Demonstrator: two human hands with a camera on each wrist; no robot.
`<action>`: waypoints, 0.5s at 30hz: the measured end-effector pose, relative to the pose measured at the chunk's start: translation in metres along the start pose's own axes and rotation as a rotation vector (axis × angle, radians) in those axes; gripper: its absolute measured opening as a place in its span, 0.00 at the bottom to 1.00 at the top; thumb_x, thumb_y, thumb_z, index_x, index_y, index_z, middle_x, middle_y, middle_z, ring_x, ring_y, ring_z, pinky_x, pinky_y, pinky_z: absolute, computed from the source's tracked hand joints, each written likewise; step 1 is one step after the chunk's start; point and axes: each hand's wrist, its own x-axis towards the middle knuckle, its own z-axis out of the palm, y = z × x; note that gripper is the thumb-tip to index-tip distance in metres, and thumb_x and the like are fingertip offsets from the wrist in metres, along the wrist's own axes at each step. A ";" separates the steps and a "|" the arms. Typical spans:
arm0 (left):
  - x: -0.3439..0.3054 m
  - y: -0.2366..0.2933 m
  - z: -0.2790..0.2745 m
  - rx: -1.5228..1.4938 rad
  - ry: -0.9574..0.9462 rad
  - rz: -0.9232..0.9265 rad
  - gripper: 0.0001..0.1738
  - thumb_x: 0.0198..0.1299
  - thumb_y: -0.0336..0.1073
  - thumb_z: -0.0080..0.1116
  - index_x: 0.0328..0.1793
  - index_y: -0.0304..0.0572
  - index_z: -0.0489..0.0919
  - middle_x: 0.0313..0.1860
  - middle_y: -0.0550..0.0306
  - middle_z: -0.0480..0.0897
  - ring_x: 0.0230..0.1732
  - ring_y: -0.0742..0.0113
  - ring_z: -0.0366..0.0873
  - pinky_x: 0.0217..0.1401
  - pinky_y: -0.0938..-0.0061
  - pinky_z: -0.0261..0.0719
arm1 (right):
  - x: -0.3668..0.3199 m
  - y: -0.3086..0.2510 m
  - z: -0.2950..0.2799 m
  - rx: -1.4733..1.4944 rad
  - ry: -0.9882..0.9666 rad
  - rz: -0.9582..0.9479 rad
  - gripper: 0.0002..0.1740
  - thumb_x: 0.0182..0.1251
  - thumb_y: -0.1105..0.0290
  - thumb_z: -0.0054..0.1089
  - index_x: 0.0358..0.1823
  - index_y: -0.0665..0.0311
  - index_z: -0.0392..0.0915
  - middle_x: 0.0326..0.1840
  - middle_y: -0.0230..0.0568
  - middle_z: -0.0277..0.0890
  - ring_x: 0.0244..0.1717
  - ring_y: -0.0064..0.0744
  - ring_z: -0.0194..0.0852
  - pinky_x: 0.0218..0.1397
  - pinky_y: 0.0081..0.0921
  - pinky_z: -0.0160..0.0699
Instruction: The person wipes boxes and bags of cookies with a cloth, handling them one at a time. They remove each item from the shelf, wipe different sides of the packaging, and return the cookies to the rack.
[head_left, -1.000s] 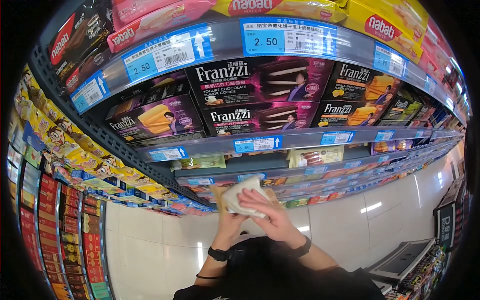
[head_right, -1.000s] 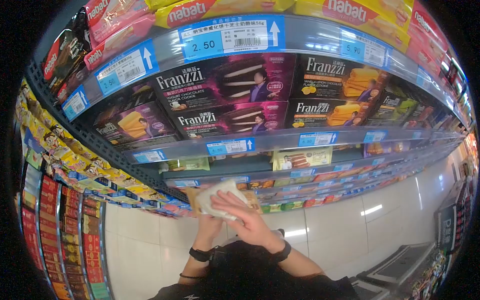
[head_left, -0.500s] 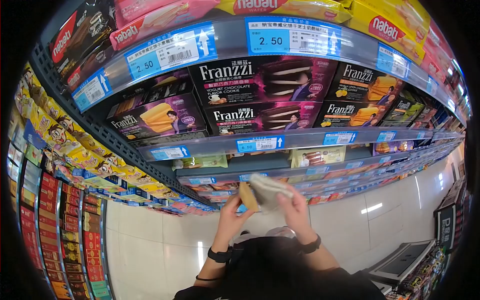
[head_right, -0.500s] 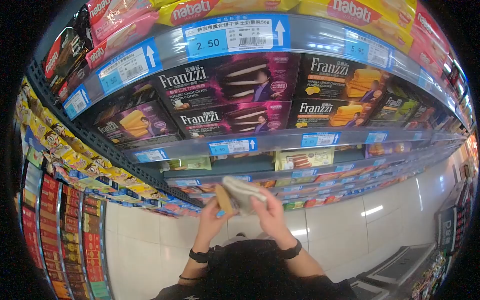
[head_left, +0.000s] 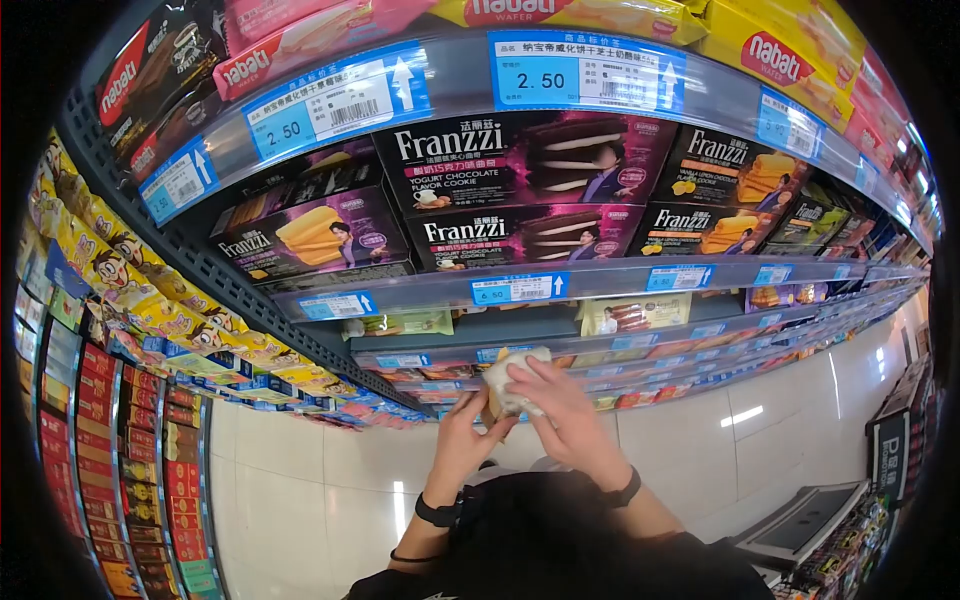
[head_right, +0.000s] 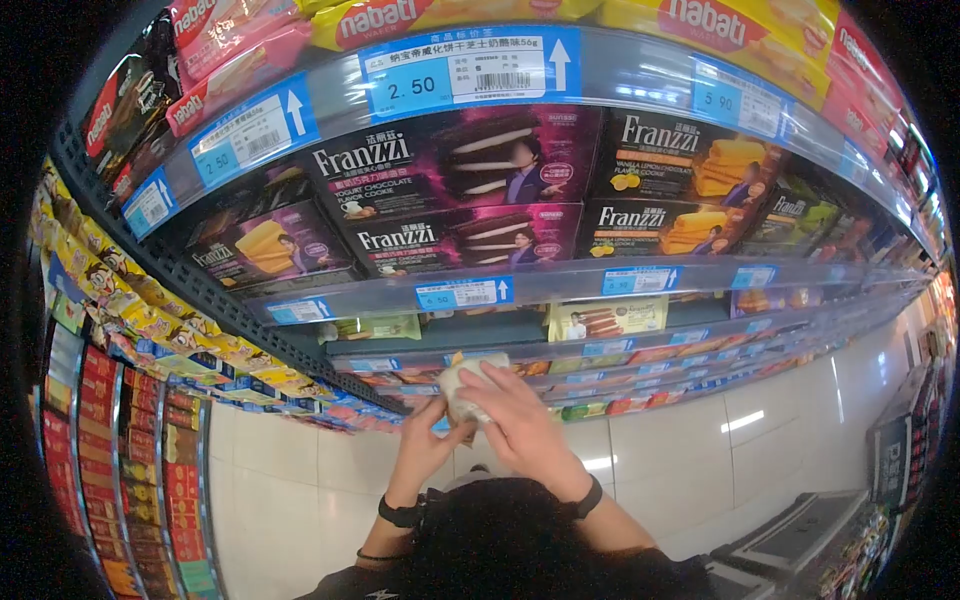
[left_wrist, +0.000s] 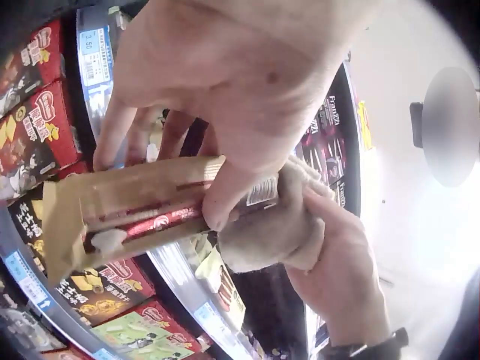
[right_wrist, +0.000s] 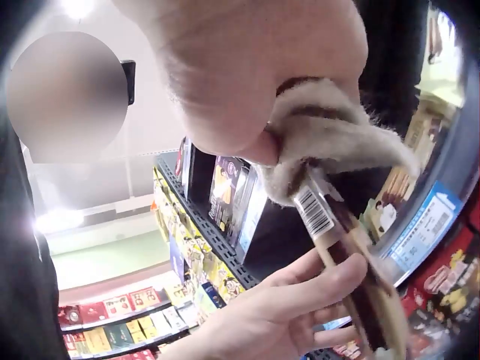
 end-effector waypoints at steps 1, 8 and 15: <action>0.000 -0.002 -0.002 0.001 -0.002 0.001 0.34 0.49 0.36 0.78 0.62 0.30 0.78 0.50 0.42 0.83 0.48 0.44 0.82 0.51 0.62 0.79 | -0.003 0.002 0.002 0.000 0.002 0.002 0.20 0.63 0.78 0.55 0.58 0.66 0.79 0.63 0.48 0.79 0.67 0.56 0.74 0.72 0.47 0.71; -0.009 -0.036 -0.010 -0.761 -0.066 -0.186 0.24 0.66 0.35 0.65 0.67 0.39 0.75 0.61 0.52 0.81 0.58 0.51 0.83 0.61 0.58 0.83 | -0.023 0.036 -0.010 0.951 0.142 0.544 0.16 0.80 0.67 0.52 0.62 0.68 0.76 0.54 0.33 0.81 0.55 0.18 0.75 0.59 0.22 0.76; 0.000 -0.030 -0.019 -1.606 0.072 -0.123 0.25 0.75 0.32 0.50 0.77 0.47 0.64 0.73 0.47 0.72 0.73 0.50 0.71 0.70 0.50 0.77 | -0.030 0.033 0.005 0.743 0.476 0.646 0.19 0.78 0.71 0.54 0.65 0.69 0.74 0.57 0.34 0.80 0.57 0.19 0.73 0.61 0.21 0.71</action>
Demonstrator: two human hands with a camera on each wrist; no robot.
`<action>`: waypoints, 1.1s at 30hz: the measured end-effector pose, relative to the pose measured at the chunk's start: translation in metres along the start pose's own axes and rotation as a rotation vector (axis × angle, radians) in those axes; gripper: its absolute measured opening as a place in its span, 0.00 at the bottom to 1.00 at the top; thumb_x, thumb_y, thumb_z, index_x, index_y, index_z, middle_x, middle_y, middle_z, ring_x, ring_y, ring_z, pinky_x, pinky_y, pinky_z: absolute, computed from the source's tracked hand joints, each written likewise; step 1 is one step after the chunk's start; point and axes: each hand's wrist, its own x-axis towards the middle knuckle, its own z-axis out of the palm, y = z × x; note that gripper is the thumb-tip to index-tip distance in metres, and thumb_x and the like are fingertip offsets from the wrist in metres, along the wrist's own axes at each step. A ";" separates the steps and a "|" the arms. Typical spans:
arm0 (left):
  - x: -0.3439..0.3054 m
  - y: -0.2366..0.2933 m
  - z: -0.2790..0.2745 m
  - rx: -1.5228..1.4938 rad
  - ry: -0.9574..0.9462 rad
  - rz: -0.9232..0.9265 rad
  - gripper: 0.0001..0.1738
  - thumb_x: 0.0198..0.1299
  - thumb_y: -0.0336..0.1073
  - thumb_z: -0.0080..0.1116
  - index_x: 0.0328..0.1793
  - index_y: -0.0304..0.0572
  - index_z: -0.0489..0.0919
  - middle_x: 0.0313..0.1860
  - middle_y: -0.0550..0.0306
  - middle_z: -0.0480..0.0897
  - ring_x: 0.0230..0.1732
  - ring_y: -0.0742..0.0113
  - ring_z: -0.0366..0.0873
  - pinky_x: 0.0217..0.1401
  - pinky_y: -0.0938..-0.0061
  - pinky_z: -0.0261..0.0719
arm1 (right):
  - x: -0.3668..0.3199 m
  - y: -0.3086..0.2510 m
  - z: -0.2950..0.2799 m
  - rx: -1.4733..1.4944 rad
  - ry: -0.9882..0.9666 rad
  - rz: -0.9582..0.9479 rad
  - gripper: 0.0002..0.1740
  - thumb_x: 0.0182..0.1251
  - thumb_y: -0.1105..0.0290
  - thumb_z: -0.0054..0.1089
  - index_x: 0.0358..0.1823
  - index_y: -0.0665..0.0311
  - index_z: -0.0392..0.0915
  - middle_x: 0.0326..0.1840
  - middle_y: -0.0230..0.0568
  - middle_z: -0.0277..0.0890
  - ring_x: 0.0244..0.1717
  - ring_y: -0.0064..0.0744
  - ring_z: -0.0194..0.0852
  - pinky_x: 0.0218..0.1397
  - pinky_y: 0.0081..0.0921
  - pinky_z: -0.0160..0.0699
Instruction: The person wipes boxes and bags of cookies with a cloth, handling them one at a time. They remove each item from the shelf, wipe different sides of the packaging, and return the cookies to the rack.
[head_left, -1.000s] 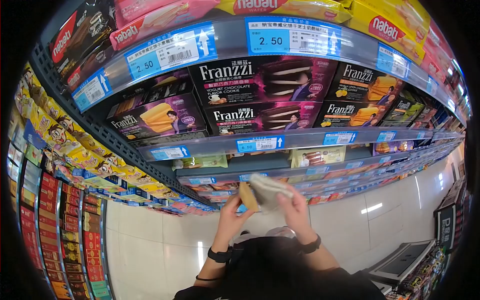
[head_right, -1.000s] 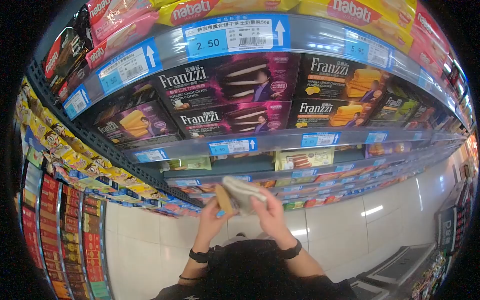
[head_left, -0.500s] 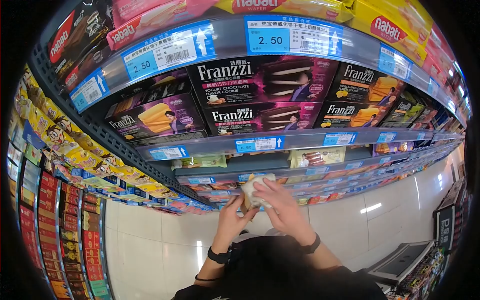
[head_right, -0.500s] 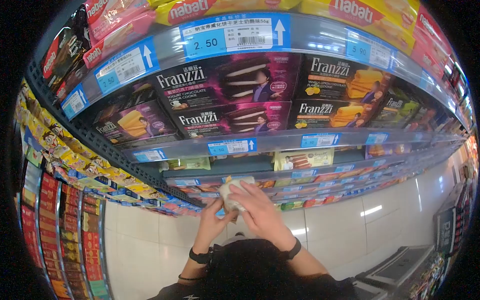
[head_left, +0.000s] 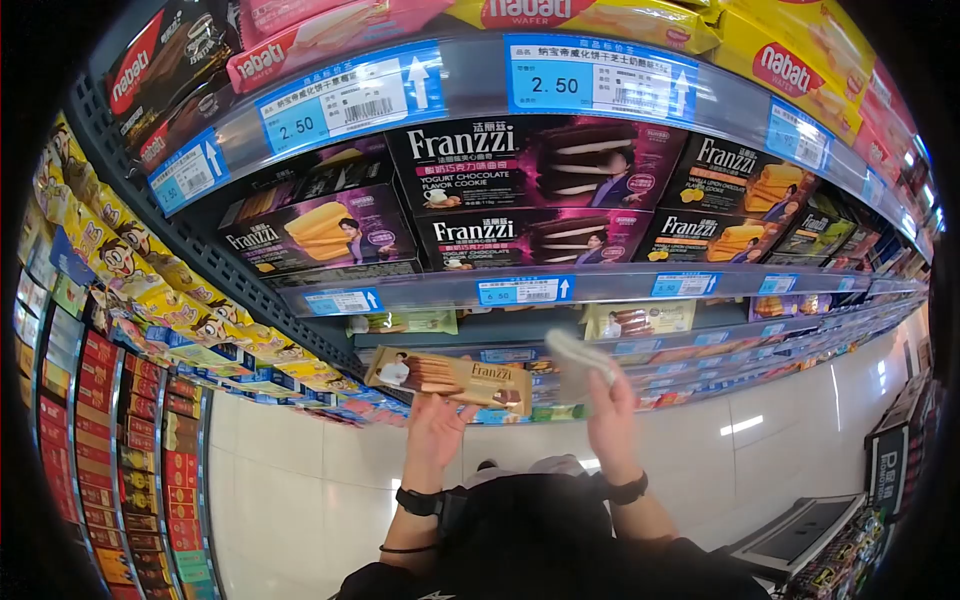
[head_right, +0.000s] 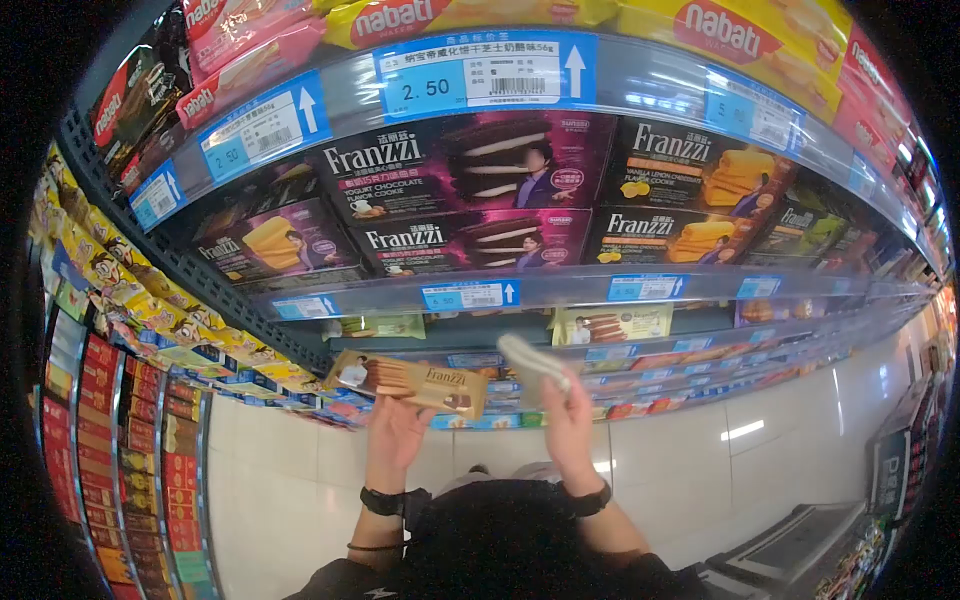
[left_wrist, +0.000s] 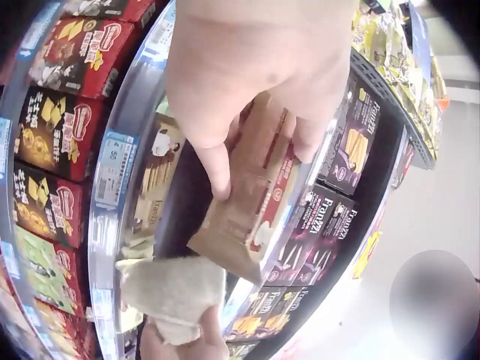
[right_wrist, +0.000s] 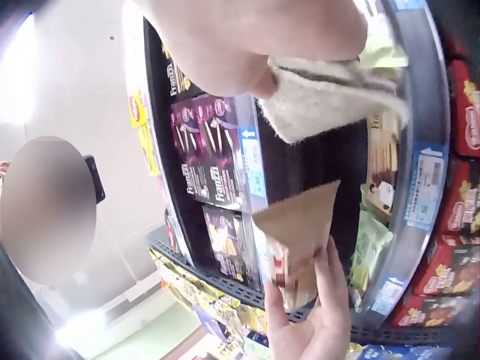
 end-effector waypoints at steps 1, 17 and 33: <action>0.001 -0.002 0.007 -0.040 0.025 -0.038 0.27 0.75 0.32 0.50 0.78 0.49 0.63 0.75 0.47 0.70 0.75 0.51 0.68 0.72 0.49 0.74 | -0.006 0.008 0.004 0.001 0.005 0.000 0.19 0.78 0.71 0.54 0.65 0.69 0.74 0.57 0.34 0.80 0.57 0.19 0.73 0.61 0.21 0.71; 0.009 -0.022 0.019 0.472 0.403 0.092 0.35 0.66 0.23 0.61 0.77 0.45 0.62 0.62 0.54 0.78 0.59 0.61 0.81 0.52 0.62 0.88 | 0.007 0.020 -0.048 0.063 -0.356 0.279 0.18 0.68 0.73 0.52 0.56 0.72 0.81 0.65 0.41 0.78 0.62 0.31 0.75 0.69 0.31 0.69; 0.041 -0.035 0.014 0.601 0.336 0.166 0.22 0.72 0.34 0.59 0.69 0.42 0.69 0.54 0.54 0.82 0.47 0.67 0.84 0.43 0.67 0.88 | 0.009 0.040 -0.057 0.171 -0.178 0.335 0.21 0.68 0.72 0.55 0.61 0.72 0.79 0.71 0.43 0.73 0.69 0.30 0.69 0.72 0.27 0.63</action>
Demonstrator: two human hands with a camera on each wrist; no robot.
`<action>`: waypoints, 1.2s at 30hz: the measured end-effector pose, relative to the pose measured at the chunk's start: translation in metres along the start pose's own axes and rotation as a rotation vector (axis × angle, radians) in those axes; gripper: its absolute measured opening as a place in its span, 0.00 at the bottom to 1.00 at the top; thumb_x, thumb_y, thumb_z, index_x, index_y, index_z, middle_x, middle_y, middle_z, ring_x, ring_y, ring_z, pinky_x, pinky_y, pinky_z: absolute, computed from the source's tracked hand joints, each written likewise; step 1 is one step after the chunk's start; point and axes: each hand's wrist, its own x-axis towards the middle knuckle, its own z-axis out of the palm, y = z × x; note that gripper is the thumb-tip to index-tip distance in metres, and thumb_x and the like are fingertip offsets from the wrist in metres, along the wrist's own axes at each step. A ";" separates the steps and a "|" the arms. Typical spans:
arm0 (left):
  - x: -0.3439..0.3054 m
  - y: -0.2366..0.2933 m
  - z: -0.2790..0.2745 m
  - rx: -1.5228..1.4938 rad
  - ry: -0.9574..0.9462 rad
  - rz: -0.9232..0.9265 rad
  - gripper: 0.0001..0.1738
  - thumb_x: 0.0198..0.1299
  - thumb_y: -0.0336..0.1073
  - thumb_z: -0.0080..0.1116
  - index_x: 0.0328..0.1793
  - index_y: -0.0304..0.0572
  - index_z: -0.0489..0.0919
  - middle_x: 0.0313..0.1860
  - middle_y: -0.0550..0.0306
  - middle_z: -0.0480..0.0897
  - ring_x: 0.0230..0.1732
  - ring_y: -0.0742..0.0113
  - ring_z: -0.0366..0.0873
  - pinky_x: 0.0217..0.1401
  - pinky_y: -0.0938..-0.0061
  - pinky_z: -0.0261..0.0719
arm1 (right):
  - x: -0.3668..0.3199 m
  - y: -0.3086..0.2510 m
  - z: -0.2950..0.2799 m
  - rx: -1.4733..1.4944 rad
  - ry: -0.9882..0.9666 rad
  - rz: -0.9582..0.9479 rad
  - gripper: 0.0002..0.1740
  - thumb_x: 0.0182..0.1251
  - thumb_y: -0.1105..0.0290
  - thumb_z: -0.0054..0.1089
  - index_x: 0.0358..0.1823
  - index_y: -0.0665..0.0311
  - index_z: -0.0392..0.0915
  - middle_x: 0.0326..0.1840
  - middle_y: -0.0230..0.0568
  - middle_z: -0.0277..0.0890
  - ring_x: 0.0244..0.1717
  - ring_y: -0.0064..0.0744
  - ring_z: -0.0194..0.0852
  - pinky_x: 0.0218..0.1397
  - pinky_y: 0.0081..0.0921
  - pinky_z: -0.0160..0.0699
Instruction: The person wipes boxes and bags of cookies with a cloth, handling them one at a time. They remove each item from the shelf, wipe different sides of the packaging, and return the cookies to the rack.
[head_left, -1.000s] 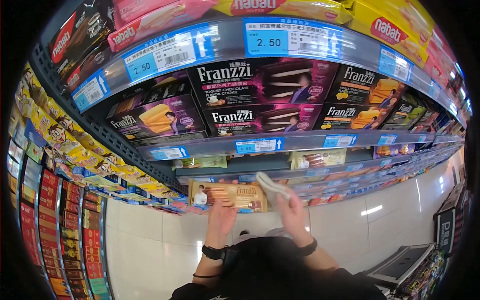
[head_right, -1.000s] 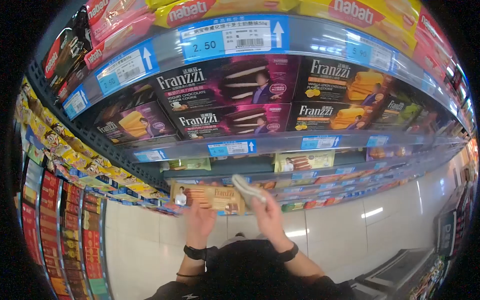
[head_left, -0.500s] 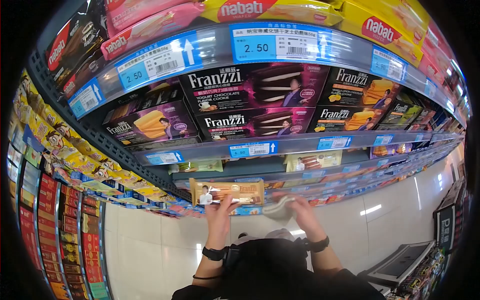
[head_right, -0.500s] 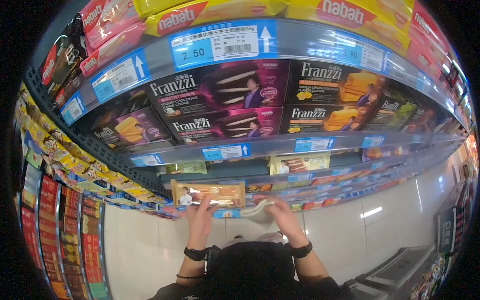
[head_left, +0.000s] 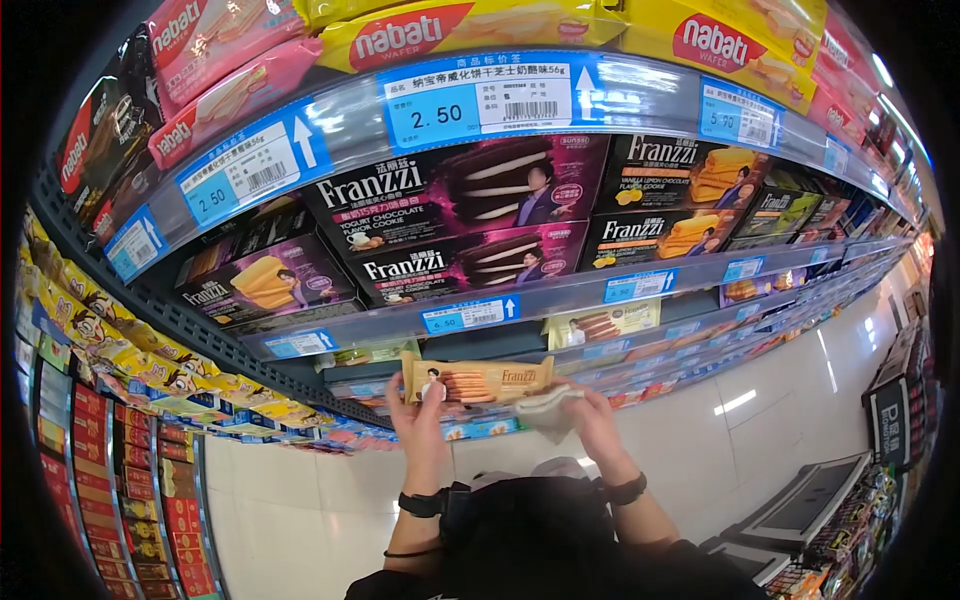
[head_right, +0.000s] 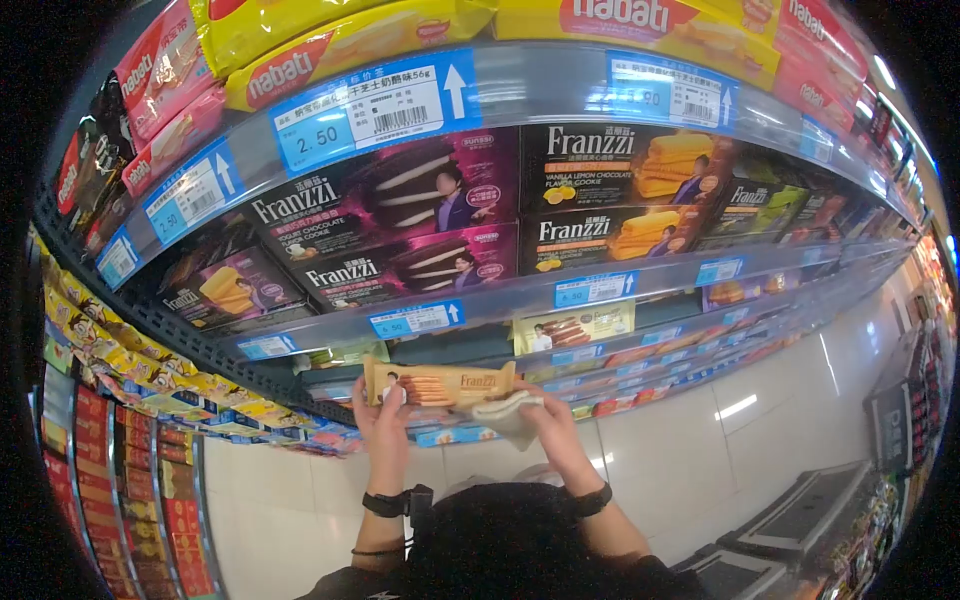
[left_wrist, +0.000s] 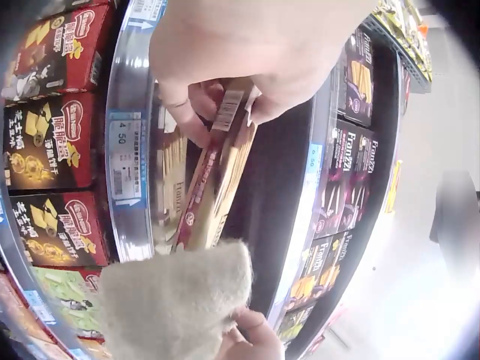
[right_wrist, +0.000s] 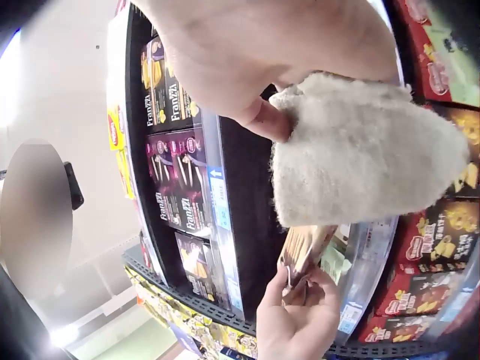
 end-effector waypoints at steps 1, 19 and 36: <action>0.001 0.008 0.008 -0.022 0.051 0.038 0.22 0.70 0.30 0.61 0.68 0.40 0.71 0.52 0.54 0.83 0.45 0.68 0.84 0.42 0.70 0.88 | 0.001 -0.003 -0.001 0.022 -0.013 -0.002 0.22 0.69 0.72 0.54 0.62 0.71 0.78 0.71 0.43 0.73 0.69 0.30 0.70 0.72 0.27 0.63; 0.039 0.002 -0.008 0.651 -0.028 0.172 0.26 0.70 0.33 0.61 0.72 0.32 0.73 0.68 0.45 0.77 0.39 0.73 0.83 0.34 0.80 0.77 | 0.066 -0.013 0.025 -0.195 0.021 -0.244 0.18 0.69 0.72 0.57 0.56 0.75 0.80 0.81 0.47 0.60 0.80 0.35 0.56 0.78 0.31 0.52; 0.023 -0.007 0.018 1.152 0.071 0.506 0.27 0.64 0.32 0.64 0.69 0.36 0.76 0.58 0.48 0.73 0.27 0.67 0.71 0.36 0.73 0.77 | 0.042 -0.035 -0.012 -0.068 -0.148 -0.179 0.21 0.72 0.72 0.55 0.63 0.74 0.77 0.76 0.47 0.68 0.76 0.36 0.63 0.77 0.32 0.58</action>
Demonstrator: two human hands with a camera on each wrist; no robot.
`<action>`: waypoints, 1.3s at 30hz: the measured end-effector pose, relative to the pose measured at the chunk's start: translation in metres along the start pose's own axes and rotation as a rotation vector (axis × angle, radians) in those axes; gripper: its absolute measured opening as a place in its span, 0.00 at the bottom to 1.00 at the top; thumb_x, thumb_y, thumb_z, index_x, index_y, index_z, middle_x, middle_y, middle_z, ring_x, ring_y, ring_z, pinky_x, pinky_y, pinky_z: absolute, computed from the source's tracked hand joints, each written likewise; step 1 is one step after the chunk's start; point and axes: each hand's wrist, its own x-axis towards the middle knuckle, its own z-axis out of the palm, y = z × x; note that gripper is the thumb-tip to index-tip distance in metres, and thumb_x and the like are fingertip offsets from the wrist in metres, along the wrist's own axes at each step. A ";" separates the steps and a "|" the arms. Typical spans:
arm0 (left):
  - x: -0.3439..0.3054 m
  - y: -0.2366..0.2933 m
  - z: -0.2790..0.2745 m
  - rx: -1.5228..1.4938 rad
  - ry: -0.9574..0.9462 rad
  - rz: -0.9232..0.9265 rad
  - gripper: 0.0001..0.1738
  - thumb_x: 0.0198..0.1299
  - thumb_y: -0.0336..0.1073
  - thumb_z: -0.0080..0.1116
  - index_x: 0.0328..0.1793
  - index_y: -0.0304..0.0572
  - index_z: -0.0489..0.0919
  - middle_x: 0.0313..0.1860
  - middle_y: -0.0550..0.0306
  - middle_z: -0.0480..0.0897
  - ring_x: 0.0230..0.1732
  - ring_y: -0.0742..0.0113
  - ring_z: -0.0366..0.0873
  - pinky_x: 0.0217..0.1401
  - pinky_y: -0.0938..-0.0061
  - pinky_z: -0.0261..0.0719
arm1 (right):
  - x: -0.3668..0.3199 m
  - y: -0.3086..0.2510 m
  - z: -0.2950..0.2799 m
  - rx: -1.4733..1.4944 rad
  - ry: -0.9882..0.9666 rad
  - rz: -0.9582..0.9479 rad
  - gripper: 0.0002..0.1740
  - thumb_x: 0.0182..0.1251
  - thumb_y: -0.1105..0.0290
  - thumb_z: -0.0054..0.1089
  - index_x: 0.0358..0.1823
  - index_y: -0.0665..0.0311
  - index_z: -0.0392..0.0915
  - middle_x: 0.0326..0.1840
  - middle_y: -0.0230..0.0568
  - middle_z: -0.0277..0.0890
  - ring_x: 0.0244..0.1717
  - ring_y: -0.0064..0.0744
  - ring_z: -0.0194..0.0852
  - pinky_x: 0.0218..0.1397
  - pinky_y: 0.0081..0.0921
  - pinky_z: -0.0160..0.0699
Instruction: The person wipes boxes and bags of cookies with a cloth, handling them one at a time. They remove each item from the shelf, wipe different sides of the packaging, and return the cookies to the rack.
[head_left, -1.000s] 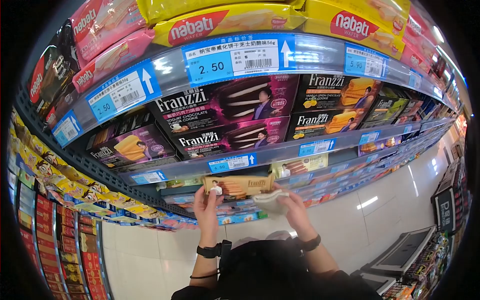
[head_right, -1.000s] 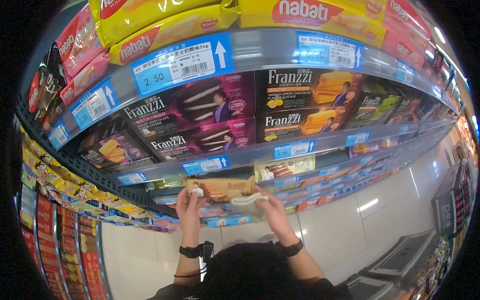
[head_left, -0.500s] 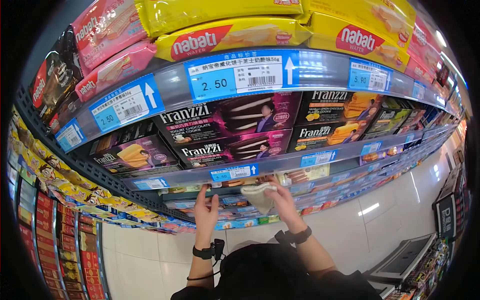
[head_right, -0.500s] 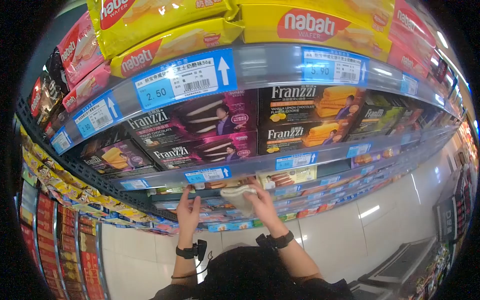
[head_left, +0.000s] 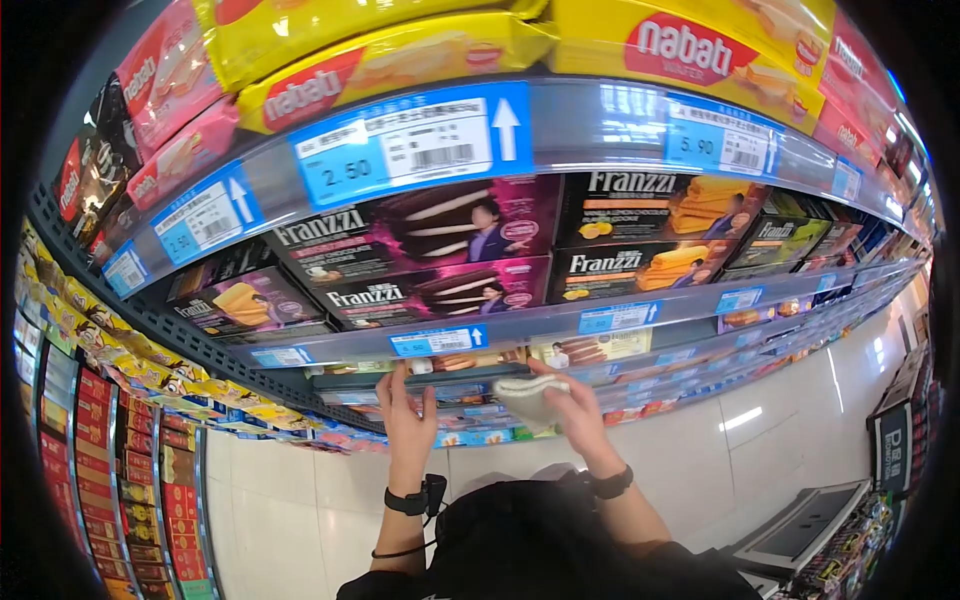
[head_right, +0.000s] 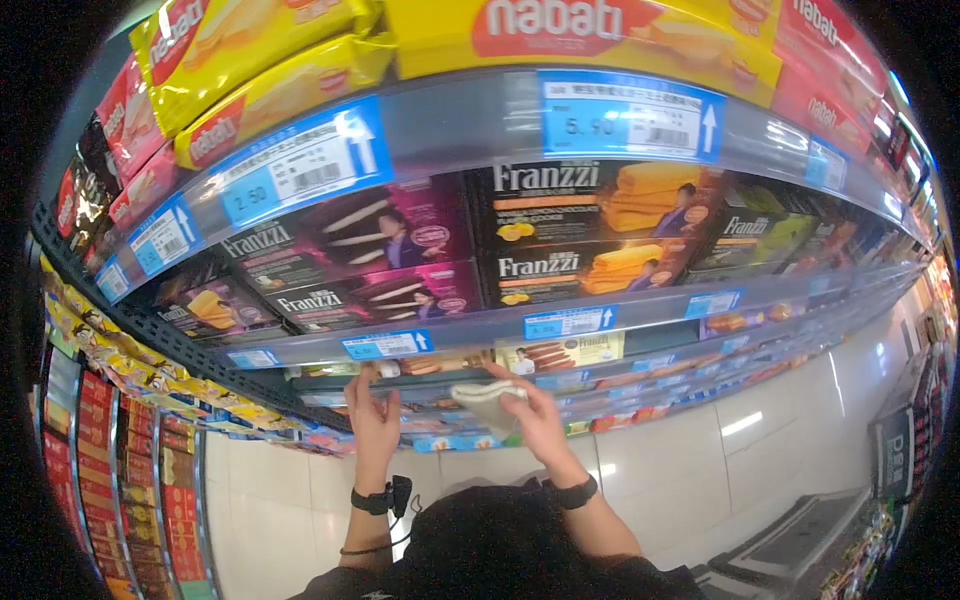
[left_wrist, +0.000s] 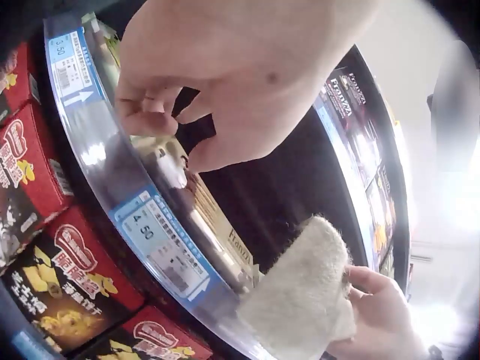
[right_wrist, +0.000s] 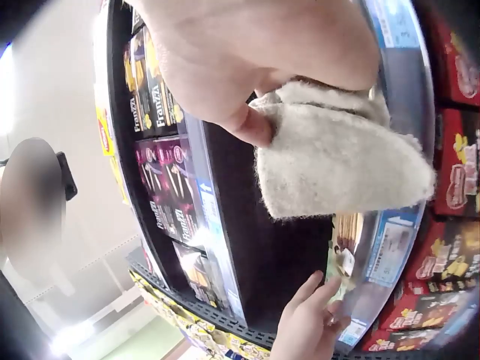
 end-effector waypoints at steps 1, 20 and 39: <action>-0.002 0.008 0.004 -0.055 0.013 0.020 0.26 0.63 0.31 0.64 0.69 0.37 0.77 0.58 0.48 0.73 0.26 0.68 0.70 0.35 0.74 0.77 | -0.004 -0.006 -0.009 0.026 0.038 0.002 0.20 0.72 0.72 0.55 0.62 0.72 0.78 0.71 0.45 0.73 0.71 0.34 0.68 0.75 0.30 0.61; -0.044 0.094 0.116 -0.523 -0.318 -0.165 0.29 0.67 0.32 0.65 0.72 0.33 0.72 0.64 0.46 0.79 0.41 0.69 0.86 0.38 0.76 0.81 | -0.019 -0.020 -0.153 -0.259 0.353 -0.117 0.15 0.67 0.69 0.58 0.49 0.71 0.83 0.84 0.53 0.52 0.83 0.46 0.50 0.80 0.38 0.51; -0.052 0.148 0.095 -0.914 -0.289 -0.120 0.51 0.54 0.15 0.63 0.83 0.45 0.53 0.68 0.44 0.72 0.63 0.56 0.78 0.63 0.61 0.83 | -0.038 -0.035 -0.146 0.043 0.253 -0.005 0.20 0.68 0.73 0.56 0.58 0.74 0.80 0.66 0.44 0.75 0.67 0.32 0.70 0.71 0.28 0.65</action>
